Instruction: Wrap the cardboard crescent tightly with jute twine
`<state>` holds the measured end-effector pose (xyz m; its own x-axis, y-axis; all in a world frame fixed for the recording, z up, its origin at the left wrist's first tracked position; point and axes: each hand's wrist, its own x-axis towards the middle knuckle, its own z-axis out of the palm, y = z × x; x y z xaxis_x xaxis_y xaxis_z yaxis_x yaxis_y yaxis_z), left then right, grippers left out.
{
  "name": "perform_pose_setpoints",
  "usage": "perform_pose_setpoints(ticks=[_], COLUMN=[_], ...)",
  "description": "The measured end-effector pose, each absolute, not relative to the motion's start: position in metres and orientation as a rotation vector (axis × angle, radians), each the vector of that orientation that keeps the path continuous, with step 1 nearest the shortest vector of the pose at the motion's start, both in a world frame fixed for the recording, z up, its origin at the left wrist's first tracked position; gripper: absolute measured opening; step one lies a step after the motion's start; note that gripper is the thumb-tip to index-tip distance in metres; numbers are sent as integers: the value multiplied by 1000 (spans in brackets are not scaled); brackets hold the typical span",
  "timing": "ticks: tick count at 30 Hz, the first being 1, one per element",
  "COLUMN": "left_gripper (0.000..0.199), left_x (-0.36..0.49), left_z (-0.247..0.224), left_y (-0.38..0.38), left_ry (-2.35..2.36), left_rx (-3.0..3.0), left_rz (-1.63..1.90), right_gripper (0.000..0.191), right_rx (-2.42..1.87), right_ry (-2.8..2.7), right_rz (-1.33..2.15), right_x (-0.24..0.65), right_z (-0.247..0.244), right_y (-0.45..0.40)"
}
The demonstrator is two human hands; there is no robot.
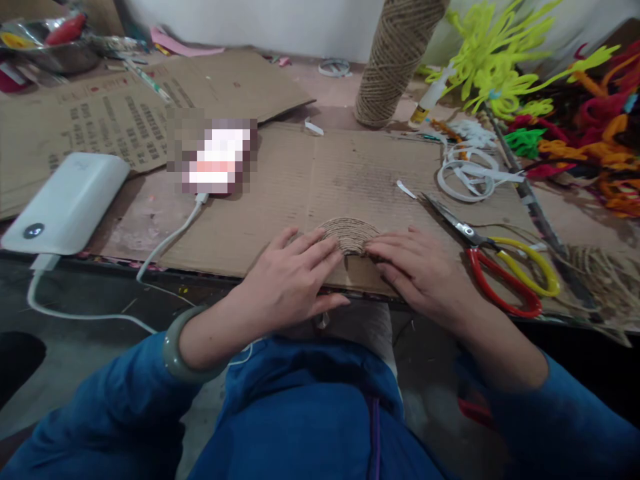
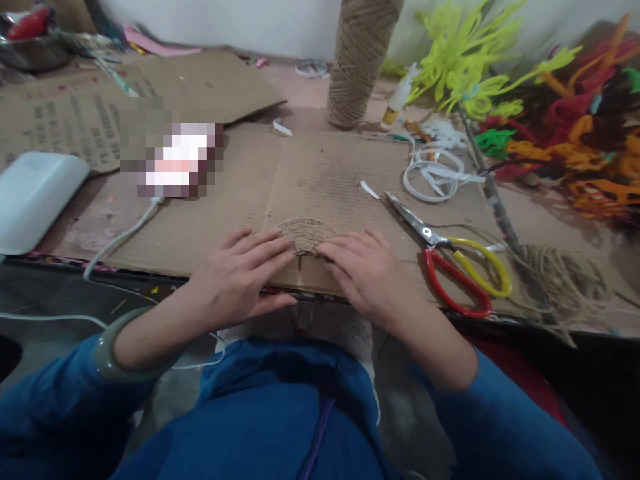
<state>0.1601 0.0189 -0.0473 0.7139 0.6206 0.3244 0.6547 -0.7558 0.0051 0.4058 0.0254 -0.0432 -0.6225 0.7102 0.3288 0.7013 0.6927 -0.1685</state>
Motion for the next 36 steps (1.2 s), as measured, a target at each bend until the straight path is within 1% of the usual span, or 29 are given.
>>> perform_pose_setpoints(ticks=[2, 4, 7, 10, 28, 36], left_gripper=[53, 54, 54, 53, 54, 55], left_x=[160, 159, 159, 160, 159, 160], left_z=[-48, -48, -48, -48, -47, -47], left_y=[19, 19, 19, 19, 19, 19], left_ry=[-1045, -1046, -1049, -1044, -1031, -1047], left_rx=[-2806, -2810, -2811, -2811, -2814, -2829], left_rz=[-478, -476, -479, -486, -482, -481], right_gripper=[20, 16, 13, 12, 14, 19], right_rx=[-1128, -1123, -1096, -1088, -1090, -1232], right_ry=[-2464, -2445, -2466, -2474, -2397, -2434], right_rz=[69, 27, -66, -87, 43, 29], right_x=[402, 397, 389, 386, 385, 383], right_z=[-43, -43, -43, -43, -48, -49], right_y=[30, 35, 39, 41, 41, 37])
